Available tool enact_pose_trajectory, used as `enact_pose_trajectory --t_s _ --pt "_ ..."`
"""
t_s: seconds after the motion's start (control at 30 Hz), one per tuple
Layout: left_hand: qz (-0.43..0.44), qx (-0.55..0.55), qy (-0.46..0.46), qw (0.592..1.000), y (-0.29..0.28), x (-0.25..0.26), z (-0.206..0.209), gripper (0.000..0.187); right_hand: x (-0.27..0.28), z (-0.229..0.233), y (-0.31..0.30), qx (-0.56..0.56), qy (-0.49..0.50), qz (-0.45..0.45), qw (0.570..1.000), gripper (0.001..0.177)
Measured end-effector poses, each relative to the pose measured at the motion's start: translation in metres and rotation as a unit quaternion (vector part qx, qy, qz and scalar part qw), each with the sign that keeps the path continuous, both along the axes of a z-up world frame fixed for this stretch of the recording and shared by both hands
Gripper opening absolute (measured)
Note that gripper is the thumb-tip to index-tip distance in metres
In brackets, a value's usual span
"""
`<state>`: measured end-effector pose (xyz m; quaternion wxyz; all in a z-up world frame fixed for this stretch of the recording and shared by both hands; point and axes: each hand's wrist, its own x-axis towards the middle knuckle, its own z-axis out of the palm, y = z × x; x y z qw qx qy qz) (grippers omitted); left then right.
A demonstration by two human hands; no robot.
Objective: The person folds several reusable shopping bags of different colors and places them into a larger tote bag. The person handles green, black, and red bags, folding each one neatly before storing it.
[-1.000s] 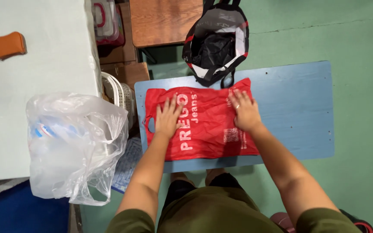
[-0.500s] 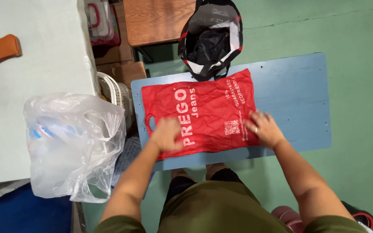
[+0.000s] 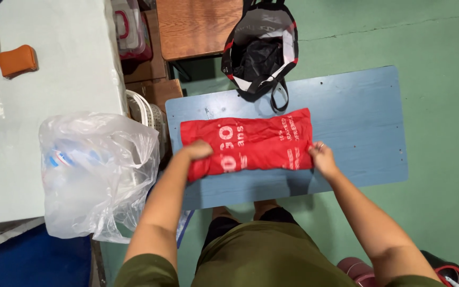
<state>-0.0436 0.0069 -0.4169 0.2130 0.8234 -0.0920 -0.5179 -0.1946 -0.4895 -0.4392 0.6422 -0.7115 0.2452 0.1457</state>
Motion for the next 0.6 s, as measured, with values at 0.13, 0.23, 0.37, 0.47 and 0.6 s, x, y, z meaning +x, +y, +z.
enact_pose_trajectory --t_s 0.13,0.23,0.37,0.47,0.6 --pt "0.18 -0.078 -0.028 0.98 0.01 0.028 0.043 0.024 0.045 0.039 0.005 0.024 0.035 -0.08 0.996 0.012" --pt "0.169 -0.03 -0.126 0.977 -0.011 0.038 0.107 0.022 0.069 0.044 0.008 0.011 0.04 -0.104 0.994 0.01" --pt "0.034 0.162 -0.386 0.908 -0.05 0.021 0.13 0.041 0.088 0.036 0.014 -0.186 0.006 -0.016 0.982 0.021" --pt "-0.036 0.14 -0.481 0.865 -0.092 -0.014 0.123 0.063 0.103 0.062 0.035 -0.262 0.071 -0.035 0.962 0.035" --pt "-0.004 0.018 -0.307 0.951 -0.133 -0.057 0.101 0.077 0.111 0.1 0.049 0.216 0.085 -0.266 0.936 0.059"
